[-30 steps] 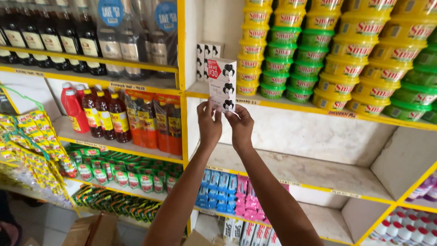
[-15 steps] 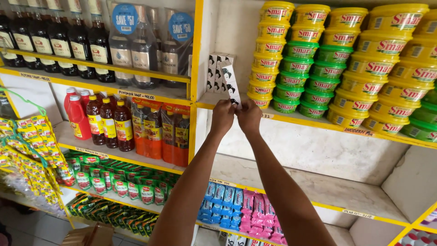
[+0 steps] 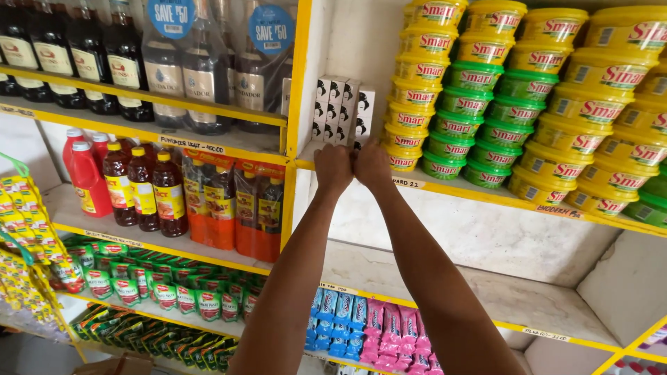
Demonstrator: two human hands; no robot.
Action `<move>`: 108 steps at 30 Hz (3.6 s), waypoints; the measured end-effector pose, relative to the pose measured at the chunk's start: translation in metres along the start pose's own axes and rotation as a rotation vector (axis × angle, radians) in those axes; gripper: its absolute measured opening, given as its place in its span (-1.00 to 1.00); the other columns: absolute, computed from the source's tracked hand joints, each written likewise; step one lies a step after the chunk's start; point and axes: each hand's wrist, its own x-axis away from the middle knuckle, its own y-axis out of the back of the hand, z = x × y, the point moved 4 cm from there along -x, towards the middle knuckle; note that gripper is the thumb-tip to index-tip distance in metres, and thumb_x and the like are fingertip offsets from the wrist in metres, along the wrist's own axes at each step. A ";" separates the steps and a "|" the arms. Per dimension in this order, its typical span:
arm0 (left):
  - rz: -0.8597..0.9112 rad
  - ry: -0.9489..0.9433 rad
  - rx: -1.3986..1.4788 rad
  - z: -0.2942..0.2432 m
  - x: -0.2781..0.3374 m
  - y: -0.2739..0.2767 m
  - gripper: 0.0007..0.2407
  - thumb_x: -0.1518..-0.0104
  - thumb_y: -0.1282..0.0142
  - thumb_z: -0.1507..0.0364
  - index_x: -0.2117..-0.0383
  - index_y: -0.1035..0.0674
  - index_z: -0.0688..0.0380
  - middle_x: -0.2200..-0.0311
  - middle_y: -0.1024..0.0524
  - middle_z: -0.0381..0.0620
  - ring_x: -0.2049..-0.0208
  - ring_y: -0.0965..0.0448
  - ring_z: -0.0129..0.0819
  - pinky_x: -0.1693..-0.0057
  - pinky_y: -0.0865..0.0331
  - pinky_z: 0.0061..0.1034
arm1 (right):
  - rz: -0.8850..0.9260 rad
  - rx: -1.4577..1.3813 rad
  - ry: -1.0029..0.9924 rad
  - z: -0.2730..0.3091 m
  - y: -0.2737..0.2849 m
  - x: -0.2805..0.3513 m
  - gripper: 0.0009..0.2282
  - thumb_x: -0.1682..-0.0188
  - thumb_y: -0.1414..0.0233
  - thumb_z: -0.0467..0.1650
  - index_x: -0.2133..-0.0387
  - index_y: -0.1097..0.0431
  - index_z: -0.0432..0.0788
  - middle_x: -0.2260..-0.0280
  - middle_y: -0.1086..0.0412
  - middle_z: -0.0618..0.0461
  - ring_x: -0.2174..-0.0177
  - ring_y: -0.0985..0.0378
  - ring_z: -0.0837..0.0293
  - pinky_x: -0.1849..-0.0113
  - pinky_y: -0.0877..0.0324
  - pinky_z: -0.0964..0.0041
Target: Restocking grocery items and household products from cardboard boxes onto retail shelves.
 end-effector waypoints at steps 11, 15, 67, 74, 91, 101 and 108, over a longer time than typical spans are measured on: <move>0.055 -0.108 -0.103 0.040 -0.034 -0.036 -0.95 0.00 -0.25 0.42 0.54 -0.73 0.02 0.51 -0.59 0.05 0.33 -0.62 -0.02 0.20 -0.50 -0.20 | 0.198 -0.037 0.065 -0.009 -0.032 -0.024 -0.32 0.06 -0.12 -0.22 0.03 0.06 -0.66 0.25 -0.46 -0.52 0.18 -0.57 -0.36 0.13 -0.47 -0.08; 0.126 -0.036 0.063 0.022 -0.022 0.000 -0.91 -0.07 -0.25 0.35 0.48 -0.74 -0.02 0.51 -0.62 0.04 0.40 -0.64 -0.05 0.21 -0.51 -0.22 | 0.129 0.009 0.037 0.010 -0.011 0.005 -0.43 -0.08 -0.03 -0.26 -0.07 0.01 -0.57 0.26 -0.46 -0.55 0.20 -0.55 -0.42 0.09 -0.43 -0.13; 0.078 0.045 -0.148 0.016 0.029 0.025 -0.84 -0.23 -0.13 0.37 0.39 -0.70 0.15 0.35 -0.67 0.01 0.24 -0.67 -0.08 -0.03 -0.45 -0.20 | 0.114 -0.026 0.228 0.007 -0.007 0.033 -0.29 -0.09 -0.02 -0.40 -0.38 0.30 -0.44 0.16 -0.47 -0.41 0.15 -0.54 -0.35 0.06 -0.40 -0.14; -0.140 0.024 0.267 -0.015 0.158 0.020 -0.86 -0.23 -0.21 0.49 0.15 -0.68 0.20 0.15 -0.67 -0.06 0.11 -0.62 -0.16 -0.05 -0.48 -0.33 | -0.146 -0.361 0.403 -0.021 0.039 0.175 -0.48 -0.07 -0.01 -0.61 -0.31 -0.07 -0.20 0.02 -0.49 -0.20 -0.02 -0.55 -0.19 -0.02 -0.47 -0.01; 0.972 1.126 0.775 -0.063 0.772 -0.242 -0.75 -0.22 -0.21 0.30 0.14 -0.69 0.23 0.33 -0.71 -0.14 0.32 -0.62 -0.56 0.17 -0.47 -0.57 | 0.441 -0.657 -1.105 -0.479 -0.144 0.784 -0.87 -0.03 -0.14 -0.42 0.27 -0.54 -0.26 0.42 -0.54 0.10 0.42 -0.52 0.33 0.38 -0.42 0.40; 1.459 1.208 0.467 -0.068 1.003 -0.276 -0.75 -0.18 -0.21 0.31 0.18 -0.69 0.24 0.25 -0.71 -0.05 0.18 -0.72 -0.38 0.03 -0.52 -0.52 | 0.431 -0.633 -1.786 -0.555 -0.179 1.048 -0.87 -0.01 -0.13 -0.42 0.26 -0.53 -0.26 0.47 -0.53 0.06 0.49 -0.55 0.29 0.45 -0.45 0.41; 1.619 1.002 0.303 -0.044 1.121 -0.311 -0.78 -0.18 -0.14 0.34 0.22 -0.69 0.20 0.25 -0.69 0.01 0.16 -0.70 -0.21 0.03 -0.51 -0.41 | 0.448 -0.703 -1.912 -0.582 -0.239 1.140 -0.82 0.00 -0.12 -0.44 0.18 -0.54 -0.26 0.47 -0.50 0.06 0.53 -0.47 0.27 0.48 -0.35 0.40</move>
